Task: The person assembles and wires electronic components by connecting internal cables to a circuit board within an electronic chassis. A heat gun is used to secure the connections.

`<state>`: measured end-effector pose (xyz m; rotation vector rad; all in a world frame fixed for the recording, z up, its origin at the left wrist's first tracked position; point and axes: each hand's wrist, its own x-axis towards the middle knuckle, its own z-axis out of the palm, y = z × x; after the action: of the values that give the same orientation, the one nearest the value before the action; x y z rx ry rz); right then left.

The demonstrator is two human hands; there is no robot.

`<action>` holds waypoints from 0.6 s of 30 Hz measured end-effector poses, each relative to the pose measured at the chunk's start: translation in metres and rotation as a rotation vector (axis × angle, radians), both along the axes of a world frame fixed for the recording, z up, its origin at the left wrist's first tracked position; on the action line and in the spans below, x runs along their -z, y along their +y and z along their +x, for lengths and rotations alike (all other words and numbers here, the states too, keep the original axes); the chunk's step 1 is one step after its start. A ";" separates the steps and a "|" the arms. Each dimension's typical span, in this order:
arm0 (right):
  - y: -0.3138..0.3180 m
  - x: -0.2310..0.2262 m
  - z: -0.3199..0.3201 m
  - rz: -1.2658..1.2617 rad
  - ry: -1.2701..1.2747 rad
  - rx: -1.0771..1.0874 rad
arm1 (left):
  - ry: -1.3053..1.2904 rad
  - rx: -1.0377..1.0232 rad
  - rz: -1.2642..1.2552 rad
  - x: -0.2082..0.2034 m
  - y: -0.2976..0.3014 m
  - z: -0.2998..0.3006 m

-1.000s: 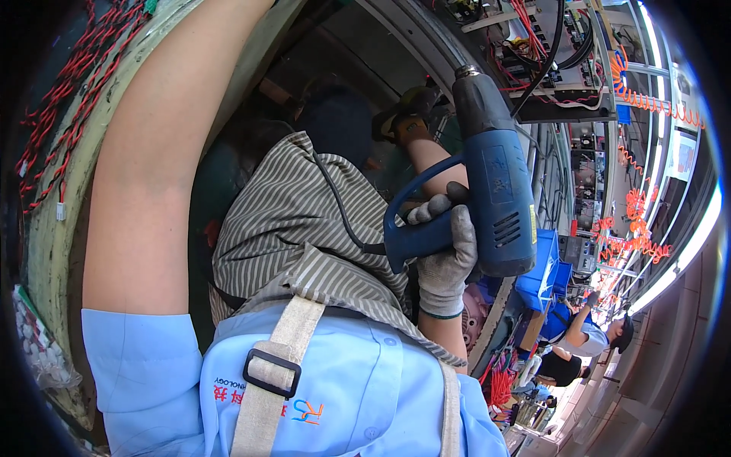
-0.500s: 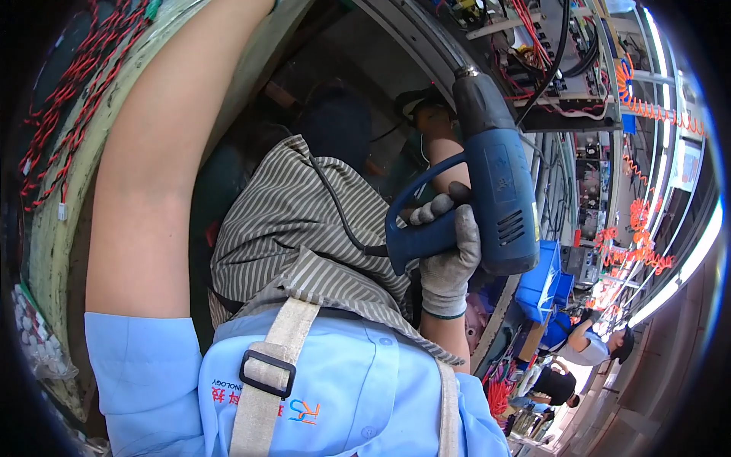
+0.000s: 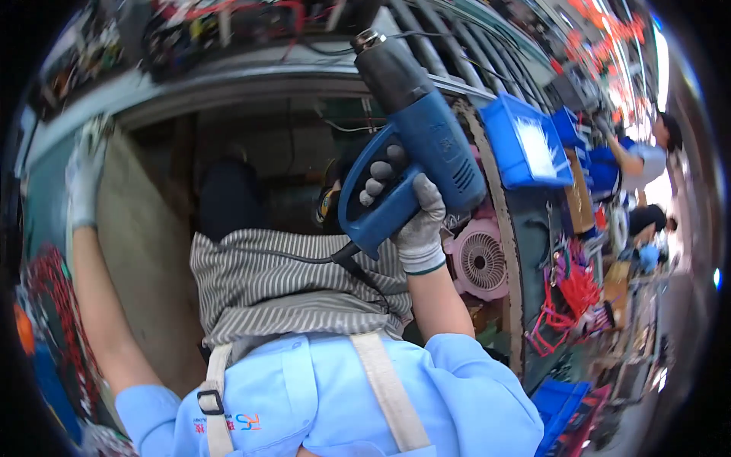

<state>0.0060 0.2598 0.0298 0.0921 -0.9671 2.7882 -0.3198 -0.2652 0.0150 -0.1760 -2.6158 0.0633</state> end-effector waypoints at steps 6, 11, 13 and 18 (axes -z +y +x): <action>-0.033 0.125 -0.021 -0.264 0.047 0.122 | -0.013 0.632 0.542 0.119 0.070 0.080; -0.046 0.166 -0.018 -0.317 0.007 0.163 | -0.416 0.489 0.215 0.208 0.143 0.060; -0.077 0.166 -0.011 -0.343 -0.034 0.167 | -0.155 0.659 -0.424 0.275 0.116 0.027; -0.122 0.176 0.024 -0.407 -0.016 0.168 | 0.178 0.655 -0.484 0.320 0.146 -0.014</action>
<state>0.0298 0.1379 -0.1458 -0.0663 -0.3736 2.7659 -0.3340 -0.1187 -0.3049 -1.1207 -2.1999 0.4541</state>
